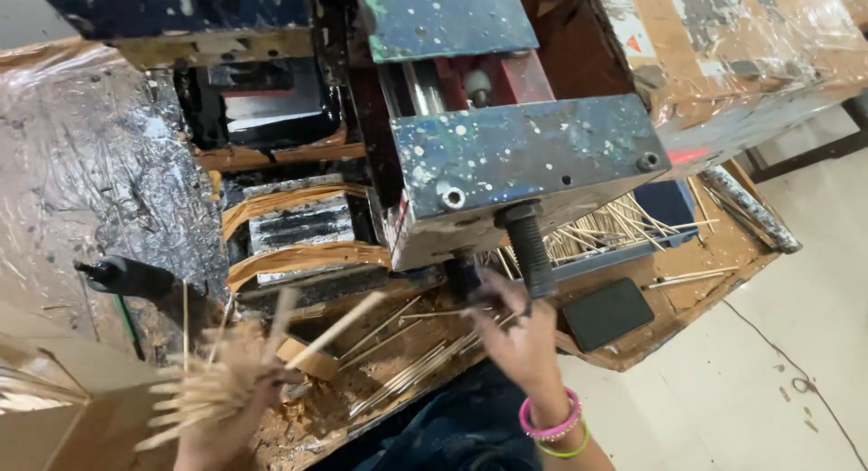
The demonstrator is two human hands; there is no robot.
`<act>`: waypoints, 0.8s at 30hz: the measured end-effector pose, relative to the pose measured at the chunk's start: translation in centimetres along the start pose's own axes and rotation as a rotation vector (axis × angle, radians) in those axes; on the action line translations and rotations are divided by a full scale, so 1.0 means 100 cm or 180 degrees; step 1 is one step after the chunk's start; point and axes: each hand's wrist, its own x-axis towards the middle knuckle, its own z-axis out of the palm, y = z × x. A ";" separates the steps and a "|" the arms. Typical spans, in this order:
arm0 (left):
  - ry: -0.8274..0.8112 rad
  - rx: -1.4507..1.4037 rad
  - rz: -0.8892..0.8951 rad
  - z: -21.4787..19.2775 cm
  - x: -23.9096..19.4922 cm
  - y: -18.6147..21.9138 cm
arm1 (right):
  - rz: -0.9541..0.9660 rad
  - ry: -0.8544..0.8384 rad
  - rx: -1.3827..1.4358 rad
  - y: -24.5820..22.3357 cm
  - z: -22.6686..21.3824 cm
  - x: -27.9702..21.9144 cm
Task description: The person operates a specialized machine to process and coat wooden sticks for incense production.
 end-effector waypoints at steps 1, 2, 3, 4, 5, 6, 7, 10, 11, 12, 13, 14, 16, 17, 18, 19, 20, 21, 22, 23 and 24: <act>0.0253 -0.1260 -0.1227 0.013 0.012 0.010 | 0.0021 -0.0458 0.1000 -0.008 0.007 0.000; 0.0489 -0.2544 -0.2435 0.025 0.023 0.022 | 0.0049 -0.0934 0.1991 -0.017 0.015 -0.001; 0.0556 -0.2545 -0.2349 0.029 0.034 0.047 | -0.0040 -0.0976 0.2031 -0.019 0.022 0.002; -0.0291 -0.0759 -0.0962 0.031 0.045 0.073 | 0.0063 -0.1253 0.2748 -0.022 0.029 0.005; -0.1034 0.1084 0.0407 0.032 0.055 0.100 | 0.0162 -0.1572 0.3464 -0.026 0.038 0.011; -0.0916 0.1143 0.0440 0.020 0.059 0.091 | 0.0059 -0.1660 0.3502 -0.030 0.044 0.021; -0.0516 0.0279 0.0430 0.007 0.063 0.082 | -0.0305 -0.1460 0.3369 -0.035 0.049 0.030; 0.0554 -0.0478 0.0311 -0.006 0.085 0.090 | -0.1470 -0.1099 0.2447 -0.055 0.068 0.062; 0.1142 -0.0414 0.0107 -0.006 0.092 0.097 | -0.2154 -0.0851 0.1595 -0.063 0.074 0.071; 0.1209 -0.0407 0.0132 -0.003 0.104 0.095 | -0.2210 -0.0887 0.1622 -0.075 0.073 0.078; 0.1320 -0.0376 -0.0014 -0.002 0.116 0.093 | -0.2362 -0.0826 0.0914 -0.087 0.072 0.082; 0.1433 -0.0346 -0.0160 -0.001 0.130 0.091 | -0.2498 -0.0751 0.0205 -0.098 0.071 0.088; 0.1418 -0.0367 -0.0155 0.008 0.138 0.090 | -0.2385 -0.0557 -0.0221 -0.109 0.066 0.089; 0.1352 -0.0425 -0.0164 0.015 0.143 0.088 | -0.2225 -0.0354 -0.0695 -0.112 0.062 0.088; 0.1351 -0.0406 -0.0162 0.012 0.142 0.088 | -0.2220 -0.0347 -0.0677 -0.111 0.064 0.086; 0.1325 -0.0506 -0.0069 0.013 0.143 0.087 | -0.2010 -0.0389 -0.0701 -0.108 0.065 0.084; 0.1298 -0.0606 0.0023 0.014 0.145 0.086 | -0.1801 -0.0431 -0.0723 -0.105 0.065 0.082; 0.1262 -0.0601 0.0019 0.014 0.145 0.085 | -0.1770 -0.0413 -0.0730 -0.102 0.067 0.081; 0.1279 -0.0630 -0.0007 0.014 0.145 0.084 | -0.1811 -0.0246 -0.0241 -0.099 0.069 0.080; 0.1302 -0.0658 -0.0010 0.014 0.147 0.084 | -0.1869 -0.0060 0.0251 -0.096 0.072 0.081; 0.1272 -0.0652 0.0011 0.015 0.151 0.088 | -0.1863 -0.0024 0.0246 -0.087 0.076 0.079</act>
